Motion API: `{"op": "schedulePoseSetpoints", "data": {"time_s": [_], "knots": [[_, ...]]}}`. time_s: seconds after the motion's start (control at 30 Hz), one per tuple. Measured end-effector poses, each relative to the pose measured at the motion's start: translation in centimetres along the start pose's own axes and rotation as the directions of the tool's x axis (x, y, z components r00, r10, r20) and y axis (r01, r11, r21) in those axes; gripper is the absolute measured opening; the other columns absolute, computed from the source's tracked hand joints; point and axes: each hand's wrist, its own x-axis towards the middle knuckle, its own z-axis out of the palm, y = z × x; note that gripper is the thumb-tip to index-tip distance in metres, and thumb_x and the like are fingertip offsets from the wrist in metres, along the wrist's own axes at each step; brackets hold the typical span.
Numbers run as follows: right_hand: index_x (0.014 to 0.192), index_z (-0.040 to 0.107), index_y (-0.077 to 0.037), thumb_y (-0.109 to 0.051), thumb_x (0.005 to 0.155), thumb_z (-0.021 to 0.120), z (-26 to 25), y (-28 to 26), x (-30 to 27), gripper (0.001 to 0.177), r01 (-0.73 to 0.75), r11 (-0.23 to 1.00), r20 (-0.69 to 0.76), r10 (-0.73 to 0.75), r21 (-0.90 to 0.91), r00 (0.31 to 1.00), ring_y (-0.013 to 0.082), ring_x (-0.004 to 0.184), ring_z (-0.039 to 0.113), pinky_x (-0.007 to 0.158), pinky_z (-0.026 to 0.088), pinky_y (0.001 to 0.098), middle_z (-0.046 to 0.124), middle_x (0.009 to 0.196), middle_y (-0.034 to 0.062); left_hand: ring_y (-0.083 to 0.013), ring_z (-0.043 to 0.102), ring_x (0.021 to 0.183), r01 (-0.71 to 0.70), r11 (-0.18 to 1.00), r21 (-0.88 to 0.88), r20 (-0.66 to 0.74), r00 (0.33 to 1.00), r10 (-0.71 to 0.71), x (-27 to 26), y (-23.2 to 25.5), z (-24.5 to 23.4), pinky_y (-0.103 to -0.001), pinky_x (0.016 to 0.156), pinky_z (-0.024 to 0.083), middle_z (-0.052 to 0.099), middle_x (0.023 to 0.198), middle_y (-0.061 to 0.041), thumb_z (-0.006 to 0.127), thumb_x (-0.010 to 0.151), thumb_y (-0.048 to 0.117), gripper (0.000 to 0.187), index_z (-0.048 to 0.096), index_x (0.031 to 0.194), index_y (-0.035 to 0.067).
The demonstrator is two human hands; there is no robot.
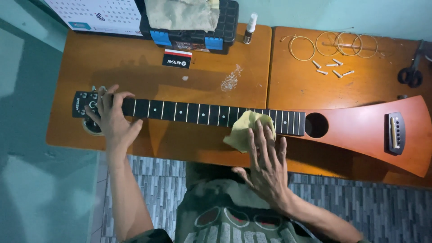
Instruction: The person wipes the fretboard of a guitar with a yellow cloth. They hold the headstock with one hand and rub the fretboard with the other, moving from the middle of the neck toward the headstock and back.
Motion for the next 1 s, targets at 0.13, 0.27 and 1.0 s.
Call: {"op": "schedulePoseSetpoints", "data": {"time_s": [0.13, 0.27, 1.0], "knots": [[0.161, 0.035, -0.001, -0.078, 0.096, 0.017, 2.4, 1.8, 4.4, 0.103, 0.026, 0.999, -0.04, -0.024, 0.039, 0.999, 0.0467, 0.149, 0.037, 0.119, 0.017, 0.0666, 0.034, 0.164, 0.0284, -0.0456, 0.028, 0.15, -0.039, 0.999, 0.007, 0.0, 0.999, 0.039, -0.1, -0.4, 0.1, -0.081, 0.108, 0.007, 0.047, 0.153, -0.013, 0.086, 0.061, -0.002, 0.069, 0.059, 0.119, 0.023], [0.156, 0.044, 0.0, -0.082, 0.097, 0.019, 4.4, 2.5, 8.2, 0.104, -0.062, 0.99, -0.035, 0.067, 0.127, 0.997, 0.046, 0.15, 0.035, 0.121, 0.01, 0.0644, 0.038, 0.162, 0.03, -0.0475, 0.031, 0.148, -0.01, 1.0, -0.023, -0.02, 1.0, 0.01, -0.1, -0.1, 0.0, -0.083, 0.106, 0.006, 0.049, 0.151, -0.012, 0.085, 0.056, -0.004, 0.072, 0.059, 0.118, 0.023], [0.163, 0.031, -0.001, -0.079, 0.096, 0.017, 2.7, -1.8, 4.5, 0.104, 0.013, 0.998, -0.001, -0.013, 0.059, 1.0, 0.0559, 0.151, 0.022, 0.115, 0.002, 0.0746, 0.027, 0.167, 0.031, -0.0456, 0.025, 0.149, -0.051, 0.999, 0.003, -0.008, 0.999, 0.051, -0.1, -1.1, 0.6, -0.082, 0.105, 0.008, 0.045, 0.153, -0.012, 0.086, 0.063, 0.001, 0.068, 0.057, 0.119, 0.026]]}}
